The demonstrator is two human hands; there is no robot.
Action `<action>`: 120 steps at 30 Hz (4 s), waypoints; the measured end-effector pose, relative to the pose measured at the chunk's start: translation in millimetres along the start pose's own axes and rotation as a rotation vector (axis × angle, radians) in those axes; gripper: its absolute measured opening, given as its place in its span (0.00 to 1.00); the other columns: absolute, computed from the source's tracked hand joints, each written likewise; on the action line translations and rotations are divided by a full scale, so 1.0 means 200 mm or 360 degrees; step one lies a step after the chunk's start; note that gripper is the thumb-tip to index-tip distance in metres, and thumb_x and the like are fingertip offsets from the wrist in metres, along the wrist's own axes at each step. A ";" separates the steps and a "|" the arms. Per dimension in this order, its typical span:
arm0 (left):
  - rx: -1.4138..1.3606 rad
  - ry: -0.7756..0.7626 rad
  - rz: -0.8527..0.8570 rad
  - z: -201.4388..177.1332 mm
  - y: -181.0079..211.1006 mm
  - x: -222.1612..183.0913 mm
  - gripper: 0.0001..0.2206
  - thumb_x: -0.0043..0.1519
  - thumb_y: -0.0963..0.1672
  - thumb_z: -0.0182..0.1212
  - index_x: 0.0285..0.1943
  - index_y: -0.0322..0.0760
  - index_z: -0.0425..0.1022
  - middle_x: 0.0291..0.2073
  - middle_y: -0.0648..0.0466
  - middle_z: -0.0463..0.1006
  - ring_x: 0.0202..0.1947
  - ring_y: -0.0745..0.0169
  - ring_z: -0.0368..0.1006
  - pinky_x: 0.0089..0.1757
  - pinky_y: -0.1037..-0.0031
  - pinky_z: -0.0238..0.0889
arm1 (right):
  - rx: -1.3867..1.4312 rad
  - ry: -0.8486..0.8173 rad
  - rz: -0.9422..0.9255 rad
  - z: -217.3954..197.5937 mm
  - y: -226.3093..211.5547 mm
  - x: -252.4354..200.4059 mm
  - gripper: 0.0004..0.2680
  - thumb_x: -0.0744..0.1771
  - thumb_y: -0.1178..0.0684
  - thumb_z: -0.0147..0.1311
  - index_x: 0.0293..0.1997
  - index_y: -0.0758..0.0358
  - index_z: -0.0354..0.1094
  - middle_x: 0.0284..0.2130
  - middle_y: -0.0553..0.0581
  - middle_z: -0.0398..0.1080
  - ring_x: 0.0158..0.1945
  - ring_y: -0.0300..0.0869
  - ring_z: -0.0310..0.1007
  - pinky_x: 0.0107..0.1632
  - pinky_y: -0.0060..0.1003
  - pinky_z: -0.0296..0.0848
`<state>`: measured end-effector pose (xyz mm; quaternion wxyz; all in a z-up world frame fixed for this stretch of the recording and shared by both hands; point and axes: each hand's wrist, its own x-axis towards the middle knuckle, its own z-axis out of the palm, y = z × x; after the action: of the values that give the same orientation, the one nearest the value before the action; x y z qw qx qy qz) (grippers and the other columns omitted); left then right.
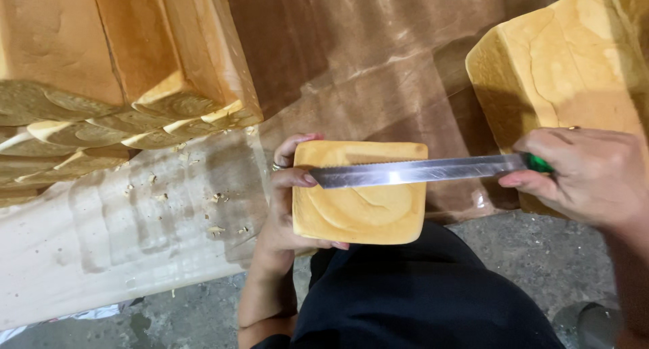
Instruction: The person trims the crusts and surfaces of multiple bread loaves using a serrated knife, handling each loaf by hand on a workbench and moving them between stacks.
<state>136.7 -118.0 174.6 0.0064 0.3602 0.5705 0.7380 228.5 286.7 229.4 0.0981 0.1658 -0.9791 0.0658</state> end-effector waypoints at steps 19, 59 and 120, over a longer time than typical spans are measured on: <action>-0.0107 0.0103 0.0017 -0.02 -0.01 -0.06 0.40 0.39 0.51 0.86 0.61 0.55 0.67 0.70 0.40 0.57 0.70 0.46 0.57 0.65 0.56 0.59 | -0.0054 -0.0619 0.0264 0.00 0.22 0.03 0.15 0.62 0.32 0.53 0.33 0.53 0.72 0.15 0.48 0.67 0.16 0.36 0.63 0.21 0.34 0.63; 0.0122 0.0562 -0.1199 0.05 -0.54 -0.27 0.42 0.53 0.51 0.75 0.73 0.32 0.58 0.62 0.44 0.73 0.64 0.53 0.68 0.59 0.62 0.60 | 0.2345 0.0224 0.1061 0.51 -0.32 0.32 0.11 0.72 0.53 0.51 0.59 0.66 0.70 0.33 0.50 0.69 0.30 0.32 0.66 0.32 0.29 0.65; 0.1303 -0.0042 -0.0224 0.13 -0.27 -0.20 0.66 0.42 0.63 0.79 0.82 0.37 0.37 0.75 0.35 0.48 0.77 0.38 0.41 0.72 0.38 0.31 | 0.2932 0.0300 0.0716 0.55 -0.24 -0.04 0.21 0.69 0.29 0.59 0.50 0.59 0.69 0.22 0.45 0.64 0.13 0.31 0.50 0.18 0.25 0.50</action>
<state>158.8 -93.5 111.6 -0.0797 0.3027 0.8399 0.4433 233.3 226.1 125.5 -0.0077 -0.0203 -0.5394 0.8418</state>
